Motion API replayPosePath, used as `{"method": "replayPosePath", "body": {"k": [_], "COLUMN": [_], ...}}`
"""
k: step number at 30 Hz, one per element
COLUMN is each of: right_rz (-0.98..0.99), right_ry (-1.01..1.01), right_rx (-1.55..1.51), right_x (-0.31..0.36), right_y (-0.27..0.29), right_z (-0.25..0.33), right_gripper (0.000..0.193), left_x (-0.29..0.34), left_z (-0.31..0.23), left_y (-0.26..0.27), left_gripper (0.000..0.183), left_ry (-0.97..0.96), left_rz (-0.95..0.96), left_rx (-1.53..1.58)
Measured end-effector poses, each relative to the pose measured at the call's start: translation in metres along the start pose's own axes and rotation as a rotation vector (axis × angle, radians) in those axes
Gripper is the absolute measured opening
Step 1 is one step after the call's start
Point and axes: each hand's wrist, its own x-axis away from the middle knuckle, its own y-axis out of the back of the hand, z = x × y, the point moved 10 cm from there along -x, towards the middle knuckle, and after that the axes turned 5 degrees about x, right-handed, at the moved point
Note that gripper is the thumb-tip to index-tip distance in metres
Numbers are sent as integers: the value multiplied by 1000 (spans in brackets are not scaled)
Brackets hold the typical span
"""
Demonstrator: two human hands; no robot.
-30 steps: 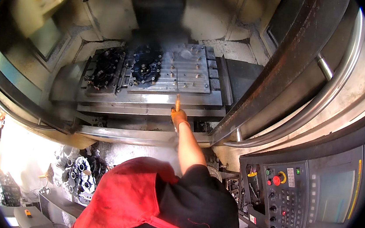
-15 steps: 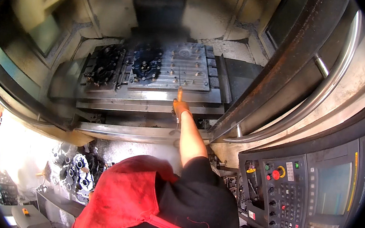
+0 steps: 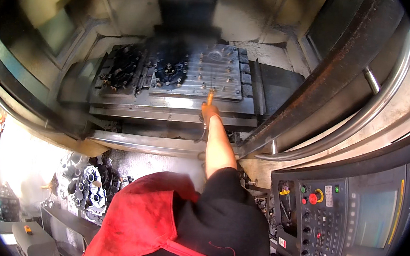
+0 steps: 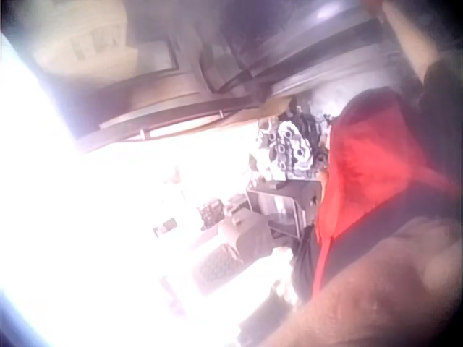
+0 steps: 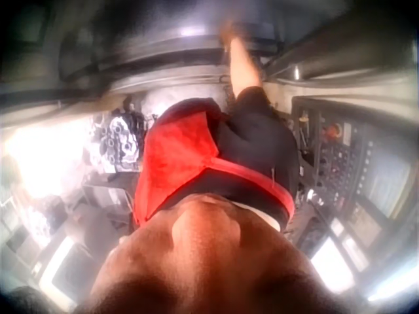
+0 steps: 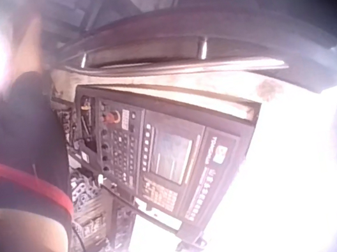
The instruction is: The person places a metal part into a machine bed, secures it by tightening clamps with a wrench, and cleans the workspace using a compressed air nozzle.
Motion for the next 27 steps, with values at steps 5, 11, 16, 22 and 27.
{"method": "replayPosePath", "body": {"k": [5, 11, 16, 22, 27], "right_rz": [66, -78, -78, -137, -33], "right_ry": [-36, 40, 89, 114, 58], "right_rx": [-277, -17, 76, 138, -106], "right_x": [-19, -81, -73, -48, 62], "right_y": [-12, -4, -8, 19, -66], "right_z": [8, 26, 56, 39, -7], "right_gripper": [41, 43, 43, 44, 45], "left_x": [8, 1, -23, -87, -145], "left_z": [14, 11, 13, 5, 32], "left_y": [-2, 7, 19, 18, 39], "left_gripper": [39, 37, 36, 34, 33], "left_ry": [32, 15, -19, -119, -139], "left_rz": [9, 11, 28, 120, 166], "left_rx": [0, 19, 17, -24, -40]}}
